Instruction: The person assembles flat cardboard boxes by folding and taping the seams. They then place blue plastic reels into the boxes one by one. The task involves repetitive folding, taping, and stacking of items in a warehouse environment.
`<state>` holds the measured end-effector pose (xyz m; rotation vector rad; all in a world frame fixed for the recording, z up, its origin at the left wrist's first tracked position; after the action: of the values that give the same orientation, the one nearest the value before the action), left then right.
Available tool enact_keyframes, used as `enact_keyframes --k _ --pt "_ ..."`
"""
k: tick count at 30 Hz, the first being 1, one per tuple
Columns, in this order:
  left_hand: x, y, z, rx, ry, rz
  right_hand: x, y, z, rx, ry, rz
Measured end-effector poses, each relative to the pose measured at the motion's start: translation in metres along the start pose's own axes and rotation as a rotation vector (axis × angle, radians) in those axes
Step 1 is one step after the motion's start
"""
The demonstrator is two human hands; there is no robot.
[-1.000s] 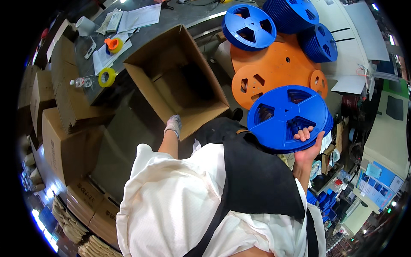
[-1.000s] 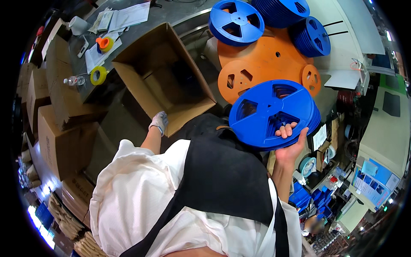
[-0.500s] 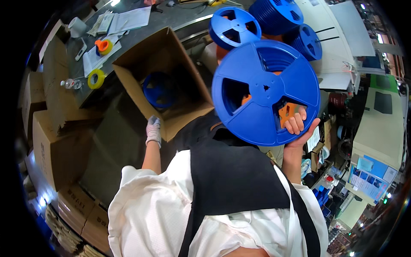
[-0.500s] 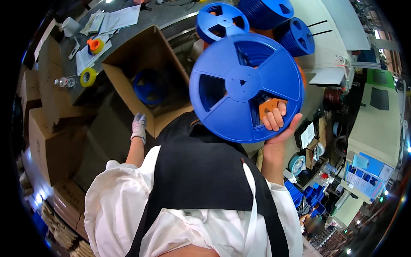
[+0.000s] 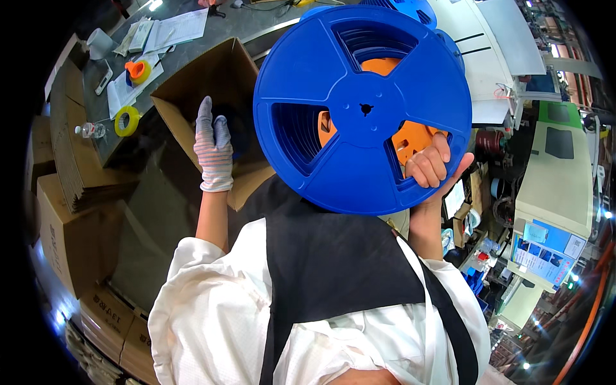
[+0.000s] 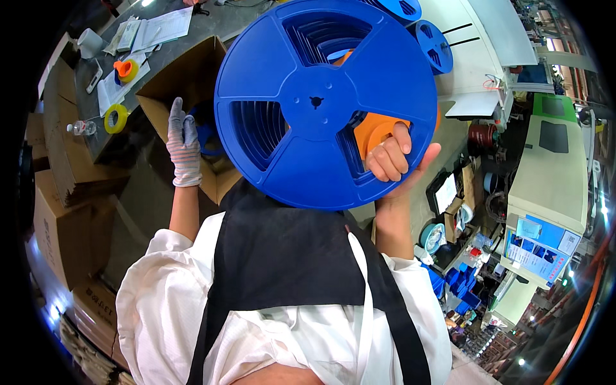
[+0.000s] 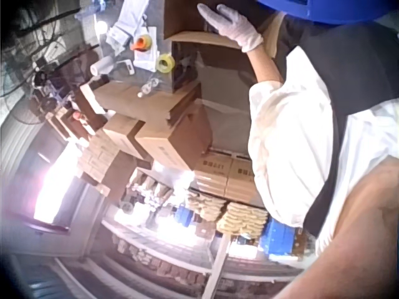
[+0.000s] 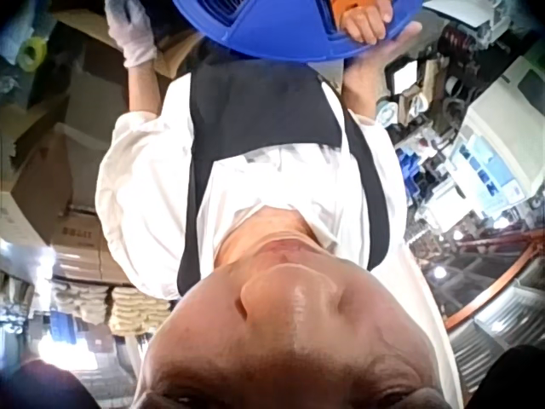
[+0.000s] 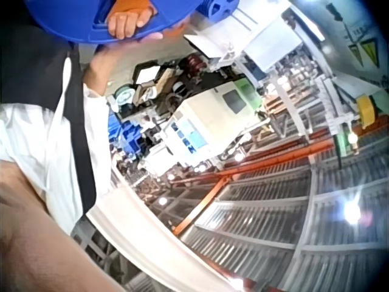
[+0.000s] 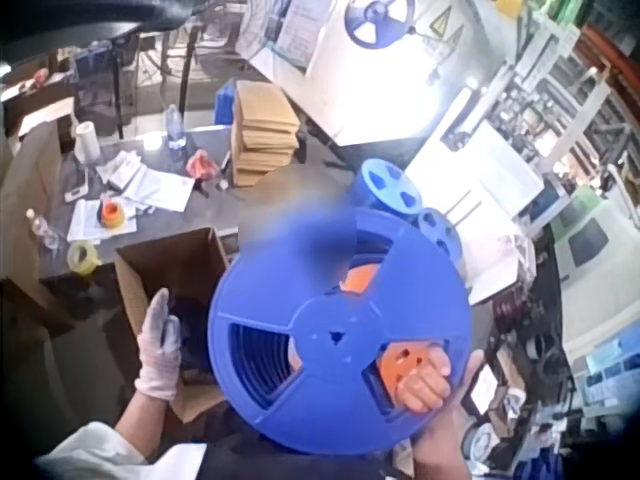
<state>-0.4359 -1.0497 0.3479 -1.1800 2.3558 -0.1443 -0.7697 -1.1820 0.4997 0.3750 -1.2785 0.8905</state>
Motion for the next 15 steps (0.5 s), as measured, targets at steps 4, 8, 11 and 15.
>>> enact_keyframes --k 4,8,11,15 --pt "-0.001 -0.021 -0.065 0.325 -0.294 0.018 -0.003 0.001 -0.006 0.032 0.055 -0.014" --pt "0.047 -0.003 -0.142 0.482 -0.222 0.239 0.000 0.001 -0.025 0.099 0.054 -0.030" --pt "0.073 0.020 -0.226 0.742 0.112 0.535 -0.001 0.006 -0.033 0.154 0.062 -0.092" --pt "0.069 0.015 -0.193 0.641 -0.008 0.551 0.001 0.012 -0.033 0.208 0.066 -0.064"
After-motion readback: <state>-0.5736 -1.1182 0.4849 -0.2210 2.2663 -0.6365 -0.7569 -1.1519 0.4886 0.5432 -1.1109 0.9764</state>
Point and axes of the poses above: each hand's wrist, its own y-axis away from the middle knuckle, its own x-axis out of the palm, z = x × y, the point moved 4 cm from there along -y, towards the middle knuckle, and after that the axes turned 3 degrees about -y, right-handed, at the moved point
